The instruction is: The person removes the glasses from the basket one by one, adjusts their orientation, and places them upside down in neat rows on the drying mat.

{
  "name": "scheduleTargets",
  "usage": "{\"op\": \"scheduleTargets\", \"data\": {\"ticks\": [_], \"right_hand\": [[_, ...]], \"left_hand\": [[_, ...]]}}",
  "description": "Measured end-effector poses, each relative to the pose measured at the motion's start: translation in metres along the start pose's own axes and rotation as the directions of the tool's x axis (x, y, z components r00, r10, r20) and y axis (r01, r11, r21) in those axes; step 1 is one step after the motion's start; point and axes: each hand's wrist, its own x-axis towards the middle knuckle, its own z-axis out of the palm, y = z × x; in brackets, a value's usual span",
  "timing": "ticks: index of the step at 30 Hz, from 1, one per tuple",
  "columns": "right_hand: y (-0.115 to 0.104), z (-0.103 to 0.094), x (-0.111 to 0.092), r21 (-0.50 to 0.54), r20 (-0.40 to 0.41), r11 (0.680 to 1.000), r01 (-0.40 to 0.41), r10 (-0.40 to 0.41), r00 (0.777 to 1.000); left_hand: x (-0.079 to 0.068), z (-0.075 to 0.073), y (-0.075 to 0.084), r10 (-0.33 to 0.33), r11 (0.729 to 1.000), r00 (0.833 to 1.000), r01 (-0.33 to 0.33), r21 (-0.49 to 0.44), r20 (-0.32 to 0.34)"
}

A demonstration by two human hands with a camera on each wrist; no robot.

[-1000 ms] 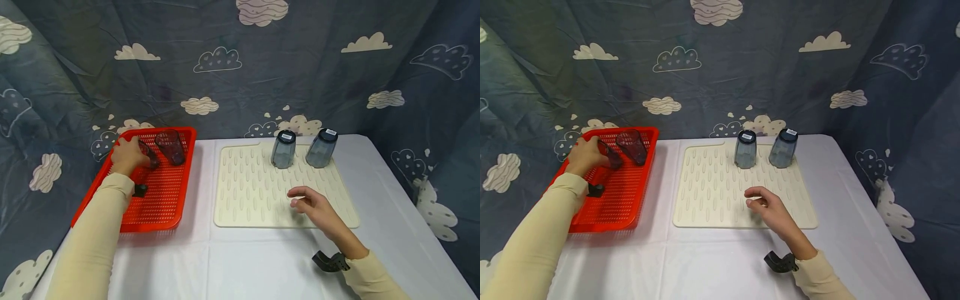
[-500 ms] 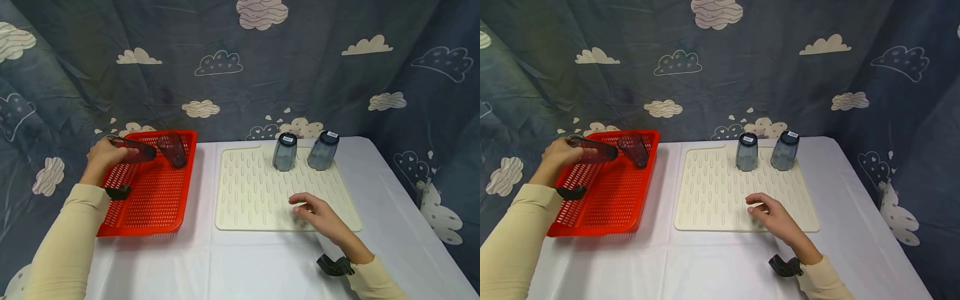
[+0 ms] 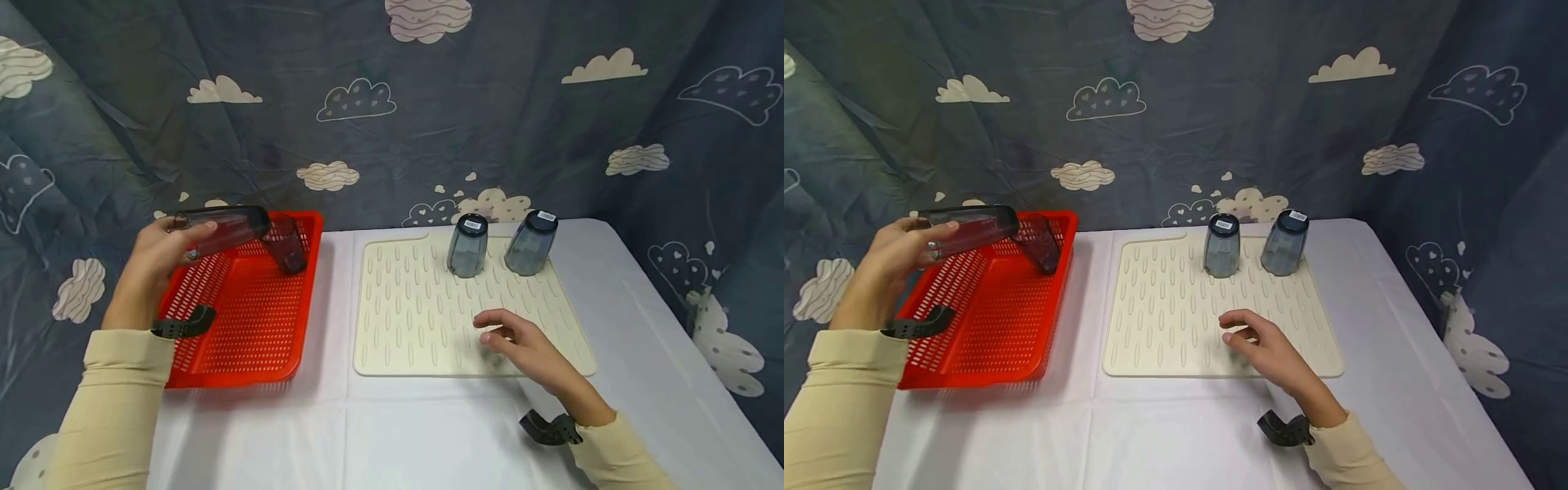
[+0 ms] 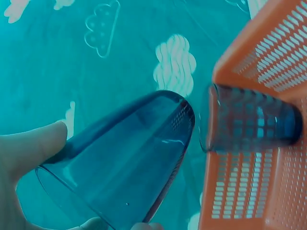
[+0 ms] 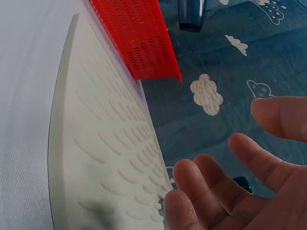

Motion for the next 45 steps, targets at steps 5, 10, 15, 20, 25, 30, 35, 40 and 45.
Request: {"op": "scheduleTargets", "data": {"ticks": [5, 10, 15, 20, 25, 30, 35, 40, 45], "right_hand": [[-0.001, -0.003, -0.001, -0.024, -0.003, 1.0, -0.013, 0.013, 1.0], [-0.001, -0.007, 0.0, -0.043, -0.007, 0.999, -0.031, 0.03, 1.0], [-0.003, -0.01, 0.0, -0.037, 0.003, 0.999, -0.017, 0.017, 1.0], [-0.006, -0.009, 0.0, -0.023, 0.004, 1.0, 0.005, -0.005, 1.0], [-0.012, -0.007, 0.003, -0.009, 0.013, 0.999, 0.036, -0.035, 0.999], [-0.018, -0.004, 0.007, -0.006, 0.017, 0.998, 0.06, -0.06, 0.998], [-0.022, 0.001, 0.01, 0.055, 0.014, 0.995, 0.083, -0.084, 0.996], [-0.027, 0.007, 0.013, 0.159, -0.004, 0.981, 0.11, -0.111, 0.994], [-0.037, 0.008, 0.017, 0.206, -0.01, 0.966, 0.157, -0.158, 0.987]], "left_hand": [[-0.008, 0.006, 0.006, 0.055, 0.998, 0.998, -0.053, -0.036, 0.034], [-0.019, 0.019, 0.01, 0.172, 0.975, 0.984, -0.162, -0.15, 0.052], [-0.037, 0.043, 0.012, 0.347, 0.855, 0.933, -0.274, -0.441, 0.094], [-0.056, 0.077, 0.015, 0.437, 0.757, 0.884, -0.263, -0.599, 0.164], [-0.068, 0.114, 0.016, 0.433, 0.759, 0.868, -0.204, -0.619, 0.244], [-0.076, 0.147, 0.017, 0.437, 0.753, 0.835, -0.137, -0.644, 0.334], [-0.082, 0.169, 0.016, 0.432, 0.741, 0.812, -0.072, -0.667, 0.392], [-0.085, 0.18, 0.01, 0.425, 0.746, 0.807, -0.056, -0.664, 0.409], [-0.085, 0.186, 0.009, 0.424, 0.737, 0.805, -0.039, -0.675, 0.415]]}}
